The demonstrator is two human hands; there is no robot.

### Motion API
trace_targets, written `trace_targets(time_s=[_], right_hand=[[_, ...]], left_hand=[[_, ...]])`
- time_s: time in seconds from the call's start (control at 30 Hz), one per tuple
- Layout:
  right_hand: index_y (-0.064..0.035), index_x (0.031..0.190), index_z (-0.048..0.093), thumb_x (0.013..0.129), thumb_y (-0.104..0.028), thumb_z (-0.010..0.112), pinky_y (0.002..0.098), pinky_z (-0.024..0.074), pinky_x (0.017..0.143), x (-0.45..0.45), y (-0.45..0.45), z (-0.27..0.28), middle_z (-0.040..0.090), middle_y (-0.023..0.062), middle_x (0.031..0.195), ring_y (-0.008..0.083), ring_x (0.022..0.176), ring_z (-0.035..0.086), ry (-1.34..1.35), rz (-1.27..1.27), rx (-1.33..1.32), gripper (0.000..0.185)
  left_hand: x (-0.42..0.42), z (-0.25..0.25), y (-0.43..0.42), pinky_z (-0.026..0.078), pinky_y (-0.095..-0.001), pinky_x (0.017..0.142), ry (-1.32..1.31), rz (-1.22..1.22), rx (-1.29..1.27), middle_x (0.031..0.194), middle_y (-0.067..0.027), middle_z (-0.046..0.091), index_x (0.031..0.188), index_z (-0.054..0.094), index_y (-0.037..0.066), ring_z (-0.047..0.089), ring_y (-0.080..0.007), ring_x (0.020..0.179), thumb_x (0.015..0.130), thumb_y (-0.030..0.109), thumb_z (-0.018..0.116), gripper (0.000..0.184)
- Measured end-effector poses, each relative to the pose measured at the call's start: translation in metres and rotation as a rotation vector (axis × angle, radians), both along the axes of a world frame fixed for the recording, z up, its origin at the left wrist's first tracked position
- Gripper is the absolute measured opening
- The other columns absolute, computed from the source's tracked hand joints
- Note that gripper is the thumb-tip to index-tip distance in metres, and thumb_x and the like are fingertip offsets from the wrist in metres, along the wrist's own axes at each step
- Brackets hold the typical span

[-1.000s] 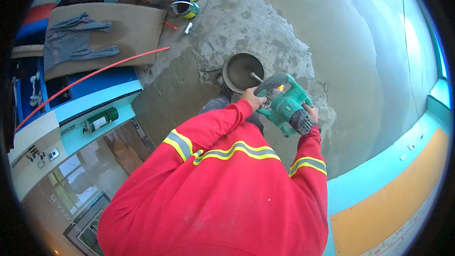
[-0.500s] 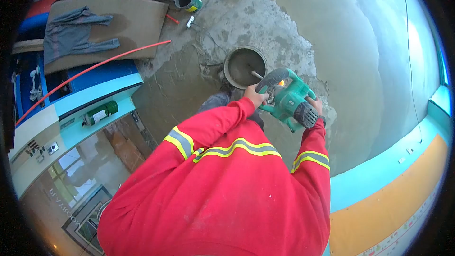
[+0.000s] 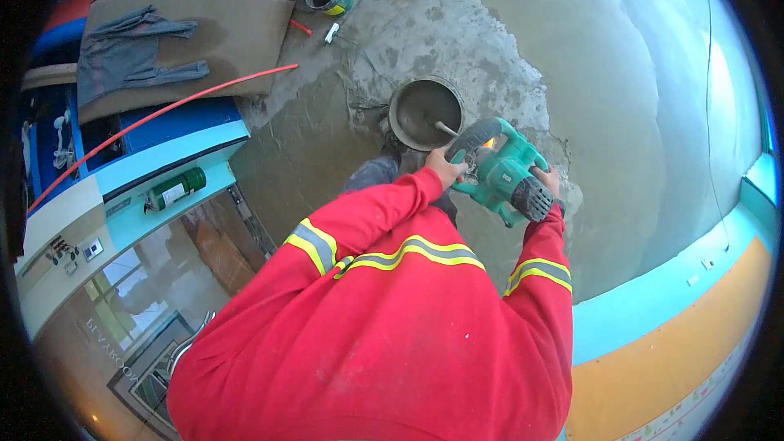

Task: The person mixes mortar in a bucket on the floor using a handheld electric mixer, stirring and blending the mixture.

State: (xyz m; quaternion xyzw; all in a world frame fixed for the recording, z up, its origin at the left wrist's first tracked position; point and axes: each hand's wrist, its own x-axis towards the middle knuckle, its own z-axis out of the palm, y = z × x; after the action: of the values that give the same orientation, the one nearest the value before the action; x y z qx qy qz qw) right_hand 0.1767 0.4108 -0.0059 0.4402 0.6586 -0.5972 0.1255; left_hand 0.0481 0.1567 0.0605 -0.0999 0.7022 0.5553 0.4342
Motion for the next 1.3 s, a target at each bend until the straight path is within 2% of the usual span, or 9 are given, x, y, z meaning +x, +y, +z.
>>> trace_targets(time_s=[0.07, 0.27, 0.37, 0.57, 0.7, 0.9, 1.0, 1.1, 1.3], right_hand=[[-0.0004, 0.085, 0.063, 0.070, -0.016, 0.058, 0.0293, 0.0440, 0.060, -0.006, -0.008, 0.019, 0.062, 0.0037, 0.071, 0.0123, 0.063, 0.056, -0.021, -0.004, 0.016, 0.022], [0.0000, 0.085, 0.063, 0.069, -0.015, 0.057, 0.0299, 0.0443, 0.060, 0.024, -0.008, -0.012, 0.062, 0.0040, 0.070, 0.0140, 0.062, 0.057, 0.032, 0.017, -0.014, 0.023], [0.0009, 0.084, 0.063, 0.069, -0.012, 0.057, 0.0284, 0.0444, 0.059, 0.036, -0.016, -0.022, 0.062, 0.0035, 0.071, 0.0121, 0.061, 0.056, 0.074, -0.100, -0.085, 0.021], [0.0012, 0.086, 0.064, 0.069, -0.010, 0.057, 0.0272, 0.0451, 0.060, 0.032, -0.027, -0.004, 0.062, 0.0033, 0.073, 0.0111, 0.063, 0.056, 0.056, -0.152, -0.114, 0.022], [0.0013, 0.088, 0.064, 0.068, -0.012, 0.058, 0.0281, 0.0455, 0.063, 0.044, -0.026, -0.020, 0.063, 0.0037, 0.074, 0.0122, 0.065, 0.057, 0.053, -0.058, 0.020, 0.024], [0.0016, 0.088, 0.063, 0.068, -0.014, 0.059, 0.0285, 0.0457, 0.065, 0.059, -0.025, -0.044, 0.063, 0.0039, 0.077, 0.0125, 0.067, 0.057, 0.104, -0.128, -0.032, 0.026], [-0.0009, 0.086, 0.063, 0.073, -0.012, 0.056, 0.0288, 0.0451, 0.061, 0.063, -0.030, -0.045, 0.062, 0.0025, 0.074, 0.0118, 0.065, 0.057, 0.104, -0.148, -0.022, 0.018], [-0.0013, 0.086, 0.063, 0.072, -0.012, 0.057, 0.0281, 0.0448, 0.061, 0.058, -0.041, -0.022, 0.061, 0.0025, 0.074, 0.0111, 0.064, 0.056, 0.098, -0.199, -0.072, 0.019], [-0.0002, 0.086, 0.062, 0.071, -0.013, 0.057, 0.0272, 0.0440, 0.060, 0.075, -0.043, -0.047, 0.061, 0.0023, 0.072, 0.0112, 0.062, 0.054, 0.099, -0.186, -0.022, 0.020]], left_hand=[[0.001, 0.001, 0.000, 0.048, -0.0288, 0.047, -0.005, -0.024, -0.016, 0.063, -0.0049, 0.061, 0.085, 0.062, 0.003, 0.061, -0.0143, 0.048, 0.072, 0.005, 0.064, 0.014], [0.006, 0.000, -0.005, 0.048, -0.0298, 0.049, -0.001, -0.065, -0.013, 0.063, -0.0048, 0.062, 0.084, 0.061, 0.003, 0.060, -0.0140, 0.050, 0.072, 0.005, 0.064, 0.013], [0.008, -0.002, -0.010, 0.046, -0.0287, 0.049, -0.034, -0.119, -0.014, 0.069, -0.0047, 0.061, 0.093, 0.059, 0.001, 0.056, -0.0120, 0.049, 0.072, 0.005, 0.067, 0.023], [0.006, 0.005, -0.009, 0.047, -0.0284, 0.050, -0.042, -0.147, -0.051, 0.068, -0.0047, 0.062, 0.091, 0.060, 0.001, 0.058, -0.0123, 0.051, 0.072, 0.006, 0.068, 0.021], [0.010, -0.002, -0.011, 0.047, -0.0285, 0.052, -0.052, -0.164, -0.044, 0.068, -0.0055, 0.063, 0.092, 0.060, 0.001, 0.059, -0.0126, 0.052, 0.071, 0.006, 0.068, 0.022], [0.016, -0.005, -0.015, 0.047, -0.0292, 0.052, -0.019, -0.191, -0.055, 0.067, -0.0060, 0.063, 0.091, 0.061, 0.001, 0.060, -0.0135, 0.053, 0.070, 0.005, 0.067, 0.022], [0.016, -0.002, -0.015, 0.047, -0.0293, 0.052, -0.013, -0.177, -0.033, 0.067, -0.0059, 0.063, 0.089, 0.061, 0.001, 0.059, -0.0132, 0.053, 0.070, 0.005, 0.067, 0.020], [0.016, -0.005, -0.017, 0.047, -0.0291, 0.051, -0.006, -0.209, -0.021, 0.066, -0.0057, 0.063, 0.087, 0.062, 0.001, 0.059, -0.0128, 0.052, 0.070, 0.005, 0.068, 0.019], [0.024, -0.015, -0.024, 0.046, -0.0284, 0.051, -0.051, -0.247, -0.039, 0.064, -0.0049, 0.062, 0.084, 0.062, 0.001, 0.058, -0.0122, 0.051, 0.069, 0.005, 0.070, 0.017]])
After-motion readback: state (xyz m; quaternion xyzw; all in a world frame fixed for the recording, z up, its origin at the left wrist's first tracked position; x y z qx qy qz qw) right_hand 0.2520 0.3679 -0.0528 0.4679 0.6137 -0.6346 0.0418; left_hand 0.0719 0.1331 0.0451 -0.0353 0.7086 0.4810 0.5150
